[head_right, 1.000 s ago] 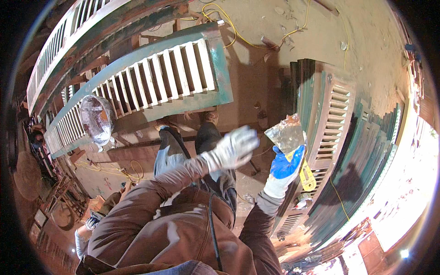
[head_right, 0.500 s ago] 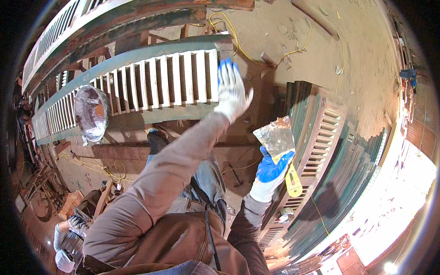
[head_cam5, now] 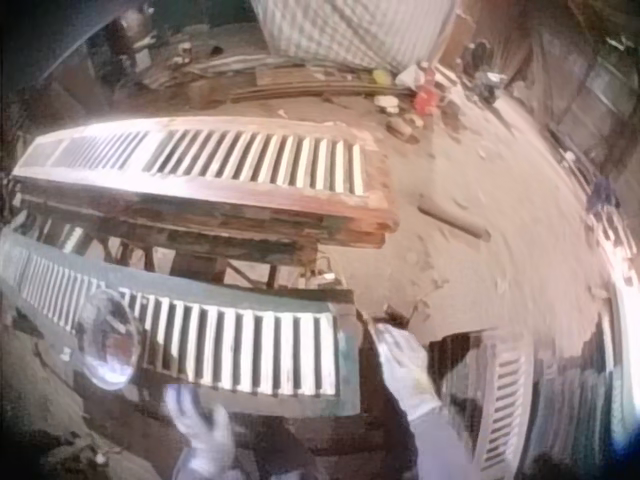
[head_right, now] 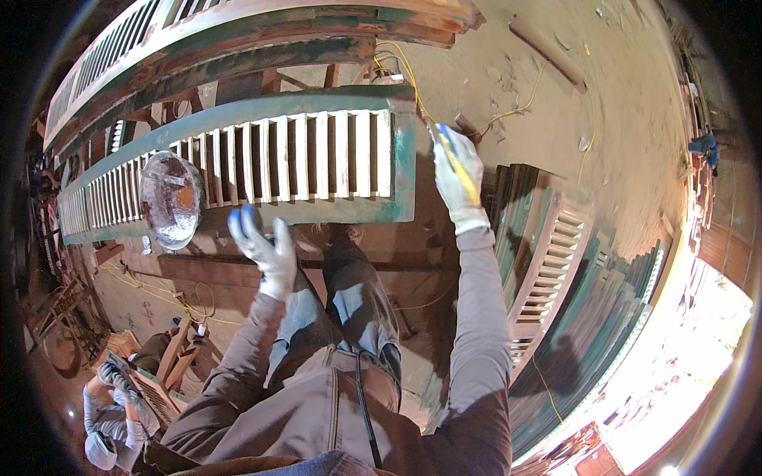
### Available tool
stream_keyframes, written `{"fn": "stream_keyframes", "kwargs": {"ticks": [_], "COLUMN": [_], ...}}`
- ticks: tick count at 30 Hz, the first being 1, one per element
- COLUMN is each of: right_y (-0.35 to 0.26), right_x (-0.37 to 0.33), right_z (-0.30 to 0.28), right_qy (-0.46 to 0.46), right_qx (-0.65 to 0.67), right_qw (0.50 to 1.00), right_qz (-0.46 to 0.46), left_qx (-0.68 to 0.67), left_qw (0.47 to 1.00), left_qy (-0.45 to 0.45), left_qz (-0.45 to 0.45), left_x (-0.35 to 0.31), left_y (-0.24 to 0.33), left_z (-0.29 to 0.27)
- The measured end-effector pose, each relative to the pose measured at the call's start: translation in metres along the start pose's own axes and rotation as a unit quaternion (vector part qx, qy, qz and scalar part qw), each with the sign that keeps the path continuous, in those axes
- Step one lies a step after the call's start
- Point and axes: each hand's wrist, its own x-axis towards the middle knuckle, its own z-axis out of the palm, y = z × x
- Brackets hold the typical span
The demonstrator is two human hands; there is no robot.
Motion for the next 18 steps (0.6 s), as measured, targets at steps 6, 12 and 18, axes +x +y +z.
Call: {"fn": "stream_keyframes", "kwargs": {"ticks": [6, 12, 18], "right_y": [0.043, 0.07, 0.079], "right_x": [0.036, -0.006, 0.038], "right_z": [0.03, 0.025, 0.013], "right_qy": [-0.154, -0.177, -0.2], "right_qx": [-0.42, -0.404, 0.181], "right_qw": [0.865, 0.874, 0.963], "right_qz": [-0.226, -0.203, 0.022], "left_qx": [-0.02, -0.045, 0.159], "left_qw": [0.886, 0.911, 0.916], "left_qy": [0.004, 0.06, 0.068], "left_qz": [-0.464, -0.405, -0.363], "left_x": [0.076, 0.065, 0.057], "left_y": [-0.036, -0.043, -0.065], "left_z": [0.07, 0.097, 0.119]}}
